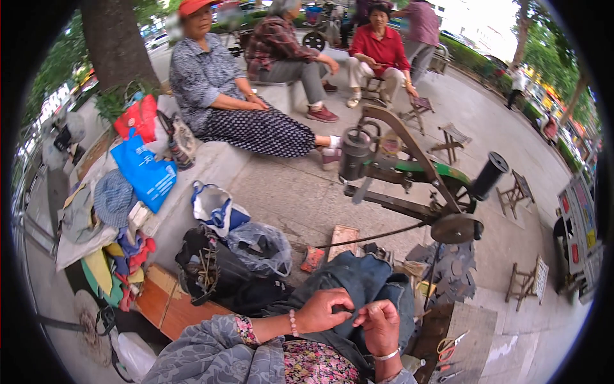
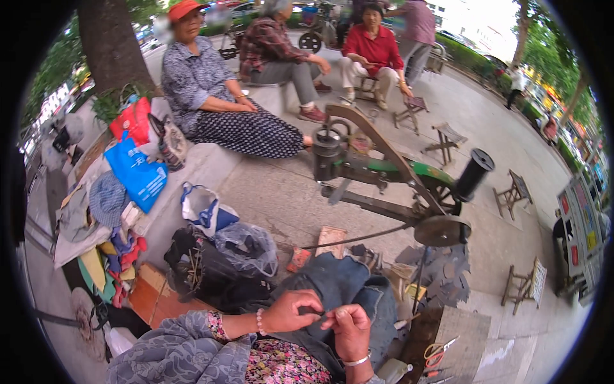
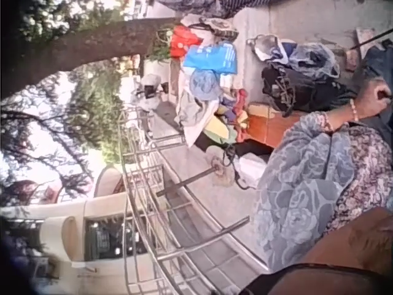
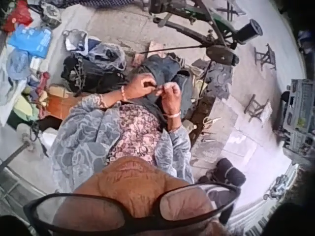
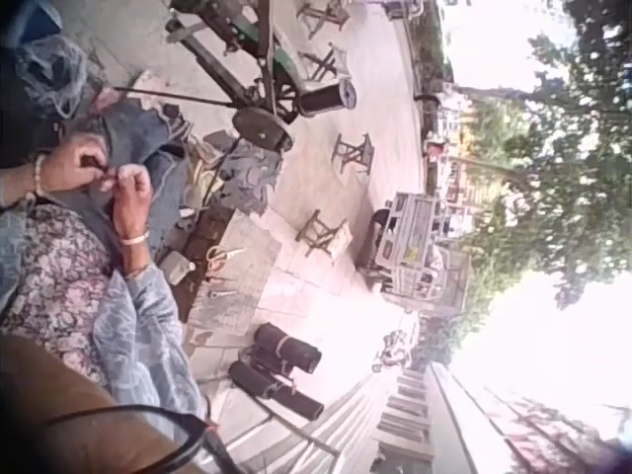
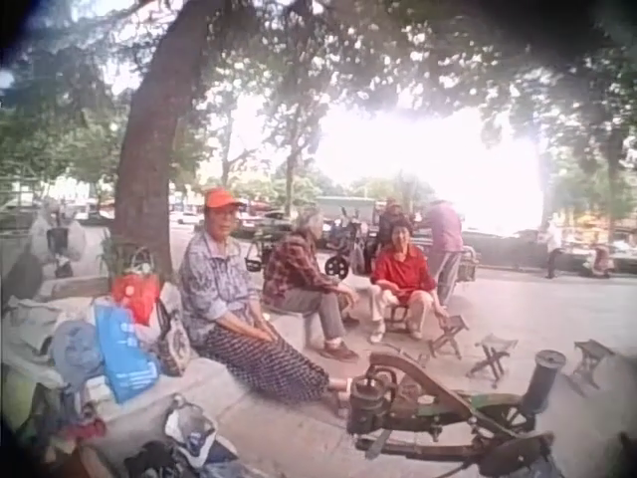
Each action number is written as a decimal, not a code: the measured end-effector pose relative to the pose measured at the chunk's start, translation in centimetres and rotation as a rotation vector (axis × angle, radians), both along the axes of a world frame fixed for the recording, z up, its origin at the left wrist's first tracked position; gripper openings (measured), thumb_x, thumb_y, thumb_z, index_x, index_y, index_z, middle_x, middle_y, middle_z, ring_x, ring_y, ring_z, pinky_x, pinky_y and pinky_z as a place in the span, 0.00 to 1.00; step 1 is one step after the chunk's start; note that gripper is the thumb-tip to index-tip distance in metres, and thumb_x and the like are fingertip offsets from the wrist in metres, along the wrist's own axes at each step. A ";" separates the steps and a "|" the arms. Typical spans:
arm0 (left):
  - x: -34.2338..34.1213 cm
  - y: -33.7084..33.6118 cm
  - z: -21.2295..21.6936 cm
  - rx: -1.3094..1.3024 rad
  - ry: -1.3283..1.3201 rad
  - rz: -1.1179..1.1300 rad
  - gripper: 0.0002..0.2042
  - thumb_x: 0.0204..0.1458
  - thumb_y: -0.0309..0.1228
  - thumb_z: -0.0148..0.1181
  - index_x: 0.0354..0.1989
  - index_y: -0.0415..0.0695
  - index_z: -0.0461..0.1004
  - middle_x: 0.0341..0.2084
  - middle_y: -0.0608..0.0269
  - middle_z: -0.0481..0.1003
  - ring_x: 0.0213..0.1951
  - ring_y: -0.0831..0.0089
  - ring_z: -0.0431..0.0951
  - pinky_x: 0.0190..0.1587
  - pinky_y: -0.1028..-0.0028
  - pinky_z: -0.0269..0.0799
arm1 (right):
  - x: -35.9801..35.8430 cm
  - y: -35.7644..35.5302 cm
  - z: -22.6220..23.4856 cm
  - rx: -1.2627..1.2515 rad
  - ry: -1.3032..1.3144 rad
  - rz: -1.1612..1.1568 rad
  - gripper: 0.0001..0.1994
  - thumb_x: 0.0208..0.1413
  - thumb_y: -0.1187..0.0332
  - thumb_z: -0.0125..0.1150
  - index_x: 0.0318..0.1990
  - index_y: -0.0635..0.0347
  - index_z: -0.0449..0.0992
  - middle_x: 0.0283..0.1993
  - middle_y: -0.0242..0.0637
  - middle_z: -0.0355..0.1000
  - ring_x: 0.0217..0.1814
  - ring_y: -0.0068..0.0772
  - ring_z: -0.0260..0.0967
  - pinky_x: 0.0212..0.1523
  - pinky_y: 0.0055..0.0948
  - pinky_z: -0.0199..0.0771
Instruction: The recorder uses a manual sewing machine and hand tools to repair a shoe while bystanders watch.
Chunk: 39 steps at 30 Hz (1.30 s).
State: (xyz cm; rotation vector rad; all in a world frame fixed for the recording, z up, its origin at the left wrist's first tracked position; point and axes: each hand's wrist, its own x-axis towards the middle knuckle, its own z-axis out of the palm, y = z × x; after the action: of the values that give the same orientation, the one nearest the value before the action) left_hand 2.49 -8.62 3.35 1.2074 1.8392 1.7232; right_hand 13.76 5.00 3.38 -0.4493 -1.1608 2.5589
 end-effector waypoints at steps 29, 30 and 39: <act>5.8 -1.1 -1.5 -0.145 -0.008 -0.393 0.07 0.41 0.22 0.60 0.30 0.39 0.71 0.28 0.59 0.71 0.31 0.63 0.75 0.31 0.71 0.69 | 8.8 -1.0 0.9 0.125 -0.397 0.312 0.04 0.57 0.71 0.53 0.32 0.59 0.69 0.23 0.31 0.69 0.18 0.20 0.64 0.22 0.21 0.69; 5.7 -1.3 -1.4 -0.172 0.012 -0.389 0.07 0.41 0.21 0.60 0.31 0.39 0.72 0.29 0.59 0.72 0.32 0.63 0.75 0.33 0.71 0.70 | 8.7 -1.1 0.8 0.096 -0.395 0.298 0.04 0.57 0.70 0.53 0.32 0.59 0.69 0.22 0.30 0.69 0.18 0.20 0.64 0.21 0.20 0.67; 4.4 -1.9 -0.2 -0.177 -0.063 -0.224 0.08 0.41 0.21 0.61 0.32 0.38 0.73 0.28 0.59 0.73 0.33 0.68 0.76 0.35 0.73 0.69 | 8.0 0.8 1.2 0.081 -0.438 0.281 0.04 0.56 0.68 0.54 0.32 0.57 0.68 0.20 0.29 0.67 0.17 0.20 0.64 0.19 0.19 0.65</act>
State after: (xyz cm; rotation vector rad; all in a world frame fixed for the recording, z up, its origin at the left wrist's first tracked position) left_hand 6.93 -10.49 3.19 1.2214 1.7067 1.4304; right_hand 21.78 5.78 4.62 -0.9210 -1.5674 2.7138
